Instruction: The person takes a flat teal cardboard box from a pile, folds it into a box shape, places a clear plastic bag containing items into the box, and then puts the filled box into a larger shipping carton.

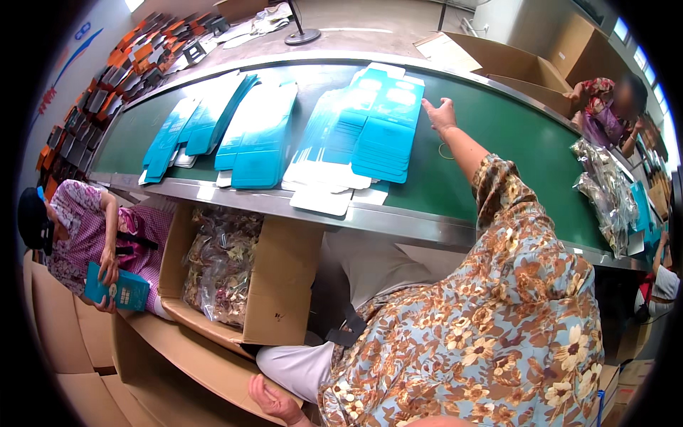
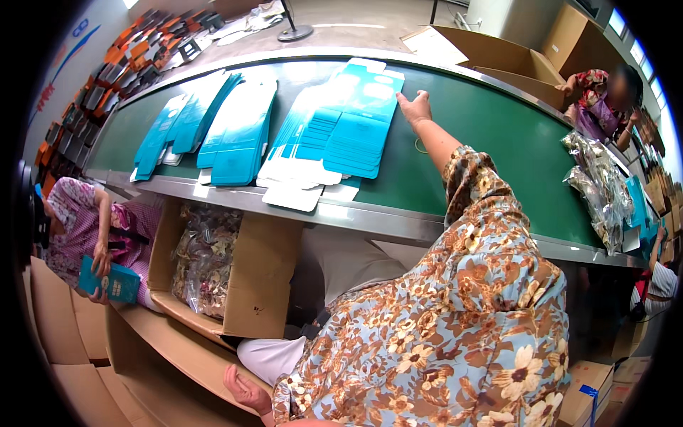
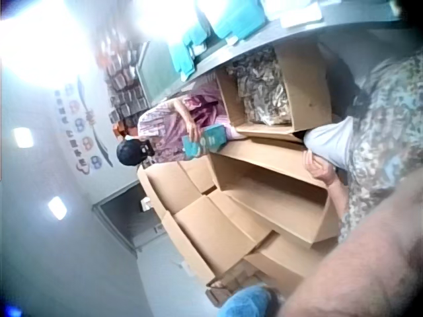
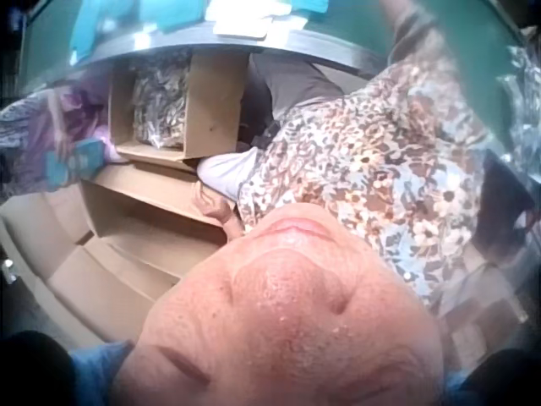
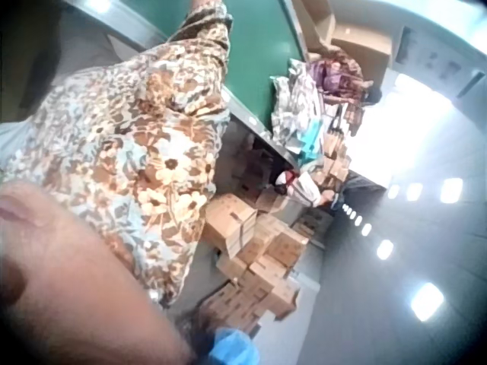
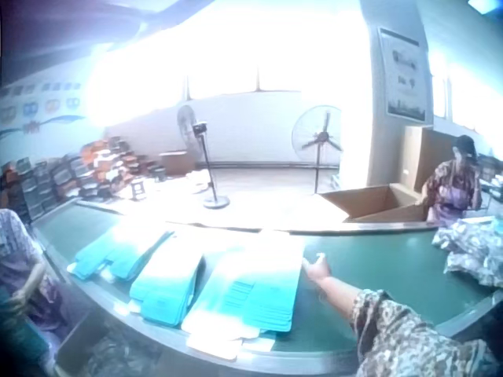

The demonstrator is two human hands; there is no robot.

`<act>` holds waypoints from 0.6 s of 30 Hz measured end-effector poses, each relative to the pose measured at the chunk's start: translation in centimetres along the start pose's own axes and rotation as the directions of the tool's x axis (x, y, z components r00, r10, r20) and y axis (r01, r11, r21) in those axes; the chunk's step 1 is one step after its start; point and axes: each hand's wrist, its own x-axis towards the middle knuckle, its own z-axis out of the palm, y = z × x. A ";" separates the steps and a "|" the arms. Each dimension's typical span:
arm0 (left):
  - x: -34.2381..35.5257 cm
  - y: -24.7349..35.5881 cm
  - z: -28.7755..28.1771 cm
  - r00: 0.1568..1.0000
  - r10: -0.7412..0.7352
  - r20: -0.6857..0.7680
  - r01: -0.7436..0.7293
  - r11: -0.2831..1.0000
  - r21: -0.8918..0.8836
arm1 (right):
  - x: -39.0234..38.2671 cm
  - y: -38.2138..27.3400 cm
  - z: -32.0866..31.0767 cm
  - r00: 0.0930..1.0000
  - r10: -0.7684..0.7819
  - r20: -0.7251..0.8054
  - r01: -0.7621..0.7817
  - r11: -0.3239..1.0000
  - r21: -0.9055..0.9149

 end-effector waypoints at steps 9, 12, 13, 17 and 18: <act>4.4 4.9 1.9 0.889 0.286 0.357 -0.196 0.943 -0.269 | -2.7 -3.0 4.8 0.859 0.289 0.421 -0.316 0.949 -0.007; 3.3 4.5 1.7 0.889 0.261 0.376 -0.168 0.950 -0.261 | -3.4 -2.8 5.8 0.861 0.289 0.418 -0.327 0.945 0.020; 2.9 4.4 1.5 0.894 0.249 0.372 -0.161 0.954 -0.252 | -3.5 -2.7 6.1 0.867 0.280 0.412 -0.316 0.948 0.021; 2.5 4.7 2.6 0.862 0.244 0.443 -0.108 0.944 -0.311 | 0.8 2.3 5.9 0.929 0.185 0.321 -0.229 0.968 0.106; 2.7 4.7 3.6 0.833 0.290 0.470 -0.121 0.926 -0.357 | 2.9 4.2 4.7 0.961 0.110 0.254 -0.171 0.958 0.231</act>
